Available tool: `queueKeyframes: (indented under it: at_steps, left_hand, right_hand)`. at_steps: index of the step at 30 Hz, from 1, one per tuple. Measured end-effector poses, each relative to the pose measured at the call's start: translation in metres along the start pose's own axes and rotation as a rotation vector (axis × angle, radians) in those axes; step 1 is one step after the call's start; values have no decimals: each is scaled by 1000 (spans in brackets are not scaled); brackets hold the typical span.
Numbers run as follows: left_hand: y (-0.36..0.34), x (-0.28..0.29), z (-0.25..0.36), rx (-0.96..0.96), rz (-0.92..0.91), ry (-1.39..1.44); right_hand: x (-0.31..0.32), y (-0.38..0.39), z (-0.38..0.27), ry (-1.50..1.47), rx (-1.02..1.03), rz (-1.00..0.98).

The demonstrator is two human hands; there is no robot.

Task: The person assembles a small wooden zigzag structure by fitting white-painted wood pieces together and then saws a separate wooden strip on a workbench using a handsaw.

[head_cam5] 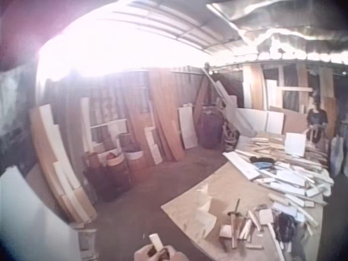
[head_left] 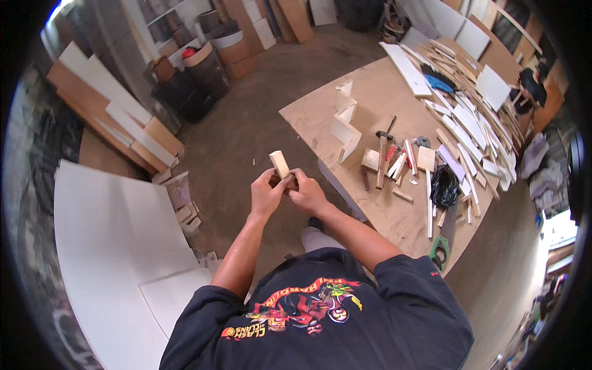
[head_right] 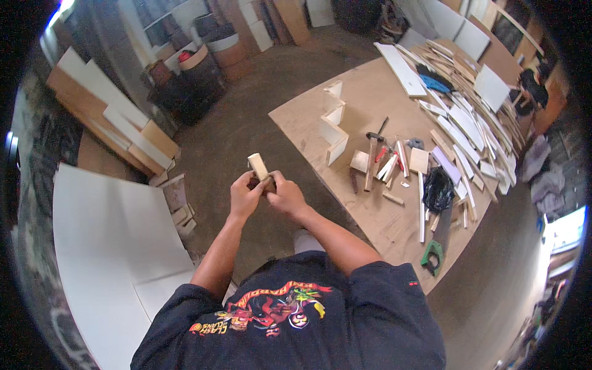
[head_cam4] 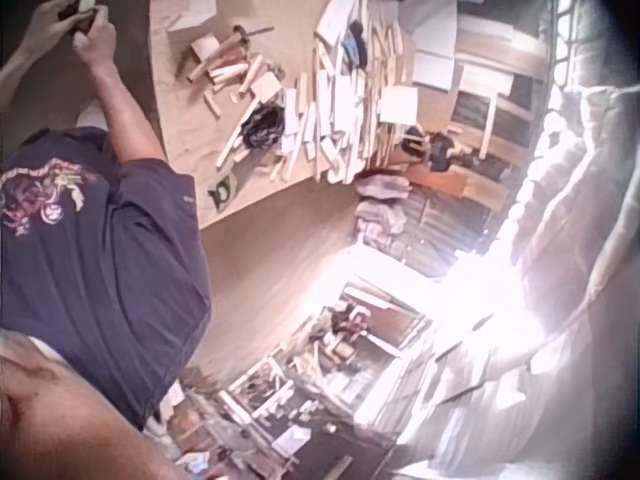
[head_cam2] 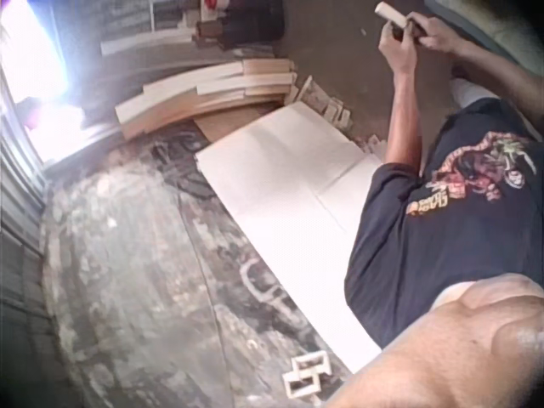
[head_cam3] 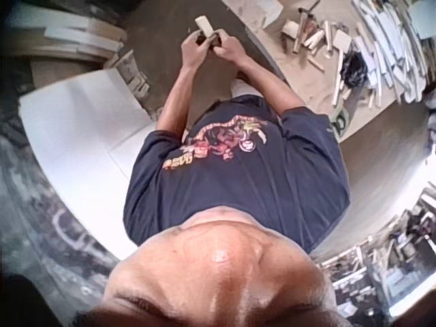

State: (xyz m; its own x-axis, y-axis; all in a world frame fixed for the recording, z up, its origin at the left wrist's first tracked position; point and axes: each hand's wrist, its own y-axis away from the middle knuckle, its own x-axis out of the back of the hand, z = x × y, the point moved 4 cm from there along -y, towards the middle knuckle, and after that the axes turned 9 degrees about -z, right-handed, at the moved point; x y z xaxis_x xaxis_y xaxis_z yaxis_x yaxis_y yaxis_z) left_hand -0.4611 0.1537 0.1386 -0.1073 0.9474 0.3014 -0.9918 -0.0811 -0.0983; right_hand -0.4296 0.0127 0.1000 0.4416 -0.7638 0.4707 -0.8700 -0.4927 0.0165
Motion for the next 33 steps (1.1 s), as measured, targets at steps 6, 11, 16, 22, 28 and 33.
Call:
queueKeyframes:
  at_steps: [6, 11, 16, 22, 28, 33]
  left_hand:
    - [-114, -54, -29, 50, -333, 55]
    - [-196, -82, -52, 132, -535, -15]
    - [-264, -120, -101, 250, -697, 6]
    - [-355, -141, -142, 417, -958, 14]
    - [-438, -171, -145, 553, -960, 87]
    - [-489, -206, -138, 538, -1024, -25]
  right_hand:
    - [71, -47, 55, 110, -290, 174]
    - [125, -61, 93, 65, -476, 439]
    - [143, -58, 157, -25, -689, 641]
    - [131, -72, 174, -155, -850, 923]
    - [112, -83, 172, -83, -1012, 1121]
    - [100, -87, 170, -44, -1067, 1196]
